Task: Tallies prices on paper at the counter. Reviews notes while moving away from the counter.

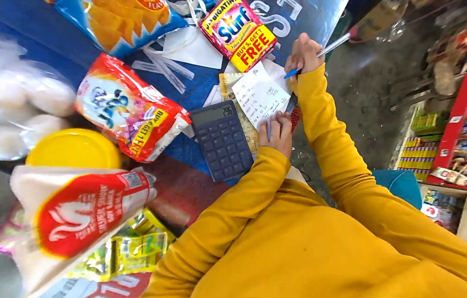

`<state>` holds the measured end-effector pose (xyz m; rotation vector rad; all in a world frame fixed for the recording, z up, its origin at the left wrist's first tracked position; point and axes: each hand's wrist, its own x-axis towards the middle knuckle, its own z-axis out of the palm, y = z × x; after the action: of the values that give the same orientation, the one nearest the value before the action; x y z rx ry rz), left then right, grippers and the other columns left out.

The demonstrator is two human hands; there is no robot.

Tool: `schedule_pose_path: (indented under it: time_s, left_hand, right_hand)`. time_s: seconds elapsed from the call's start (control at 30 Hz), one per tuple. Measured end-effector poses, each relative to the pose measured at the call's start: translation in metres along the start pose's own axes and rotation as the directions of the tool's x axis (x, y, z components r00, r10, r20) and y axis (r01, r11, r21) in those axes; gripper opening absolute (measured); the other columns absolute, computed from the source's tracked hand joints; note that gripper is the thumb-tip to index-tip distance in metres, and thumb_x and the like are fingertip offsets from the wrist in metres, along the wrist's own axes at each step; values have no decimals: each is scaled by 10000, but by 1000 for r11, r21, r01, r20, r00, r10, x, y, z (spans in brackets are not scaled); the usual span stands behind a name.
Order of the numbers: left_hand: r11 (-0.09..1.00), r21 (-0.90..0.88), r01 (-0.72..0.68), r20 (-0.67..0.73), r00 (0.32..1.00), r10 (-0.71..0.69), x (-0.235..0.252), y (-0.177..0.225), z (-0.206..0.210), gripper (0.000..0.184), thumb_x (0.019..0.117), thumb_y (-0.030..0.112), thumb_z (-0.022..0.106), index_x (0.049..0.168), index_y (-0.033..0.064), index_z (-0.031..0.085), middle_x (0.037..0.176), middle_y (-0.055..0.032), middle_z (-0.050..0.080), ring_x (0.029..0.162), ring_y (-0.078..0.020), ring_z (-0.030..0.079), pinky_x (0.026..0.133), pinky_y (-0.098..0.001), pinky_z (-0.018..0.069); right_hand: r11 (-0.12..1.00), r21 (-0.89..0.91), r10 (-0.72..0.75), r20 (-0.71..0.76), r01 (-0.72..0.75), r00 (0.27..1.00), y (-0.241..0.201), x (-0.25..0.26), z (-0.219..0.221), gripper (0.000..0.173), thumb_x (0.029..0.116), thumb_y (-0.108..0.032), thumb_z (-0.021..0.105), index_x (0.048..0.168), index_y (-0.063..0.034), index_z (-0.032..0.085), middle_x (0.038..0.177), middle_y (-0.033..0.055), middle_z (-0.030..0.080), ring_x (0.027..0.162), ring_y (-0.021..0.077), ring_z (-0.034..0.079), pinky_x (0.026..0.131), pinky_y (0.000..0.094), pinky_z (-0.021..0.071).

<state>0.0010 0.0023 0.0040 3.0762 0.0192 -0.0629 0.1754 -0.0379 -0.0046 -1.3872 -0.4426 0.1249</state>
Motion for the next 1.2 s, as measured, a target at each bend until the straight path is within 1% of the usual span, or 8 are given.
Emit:
schedule_pose_path:
  time_s: [0.23,0.37,0.47,0.57,0.73,0.83,1.07,1.2]
  left_hand:
    - [993,-117,12,-40,999,-16,0,-1,4,492,947,-115,499,1433,-46,539,1462,-188,571,1328,-340,563,1080,-483,396]
    - [996,-93,-6,-168,986,-10,-1,-1,11,458,928,-108,537,1379,-51,594,1433,-192,593,1263,-329,611,1026,-478,435]
    - [993,-108,-44,-24,999,42,-3,-4,3,518,941,-113,506,1458,-78,487,1551,-216,463,1361,-365,529,1073,-530,386]
    - [996,-70,-51,40,998,54,-1,-4,0,540,964,-100,479,1501,-67,432,1613,-176,388,1408,-344,479,1087,-522,353]
    - [995,-102,-24,-9,1000,23,-1,-3,4,490,974,-92,476,1462,-60,497,1575,-165,453,1373,-371,514,1083,-507,385]
    - [994,-106,-7,-138,990,-8,-1,-2,10,437,952,-91,515,1381,-53,590,1463,-178,576,1276,-356,605,1042,-468,437]
    - [989,-151,-6,-40,999,1,-2,-3,1,514,948,-111,506,1460,-61,497,1513,-241,495,1325,-364,558,1077,-476,401]
    - [992,-128,9,-169,985,-31,-1,-2,9,456,933,-108,540,1384,-57,587,1347,-255,622,1171,-378,650,1022,-445,477]
  right_hand:
    - [996,71,-53,-111,61,992,0,2,11,420,1086,-60,229,782,-100,516,678,-41,623,510,17,577,483,159,512]
    - [991,-52,-118,51,121,992,2,-7,-4,211,1012,-22,451,869,-108,579,857,-66,668,709,20,652,638,199,572]
    - [961,-41,-250,299,274,921,17,-8,-27,84,960,-155,621,889,-187,651,964,-121,690,793,-2,665,657,203,575]
    - [971,16,-226,407,240,885,14,-9,-34,253,996,-243,558,761,-212,647,783,-145,668,608,-28,619,516,177,528]
    - [991,-134,19,212,10,977,-12,-21,-7,492,1013,-113,363,552,-235,485,499,-129,554,389,-26,494,370,170,415]
    - [980,-200,29,184,9,983,-15,-24,-3,481,1018,-112,380,563,-235,478,500,-143,536,394,-42,477,379,161,407]
    - [959,-256,127,15,-119,992,-19,-15,1,489,1040,-117,354,570,-219,440,461,-117,504,368,-21,458,367,172,394]
    - [934,-317,-111,186,167,976,-18,-25,-6,380,1031,-115,441,680,-125,585,662,-111,592,523,-26,548,484,160,486]
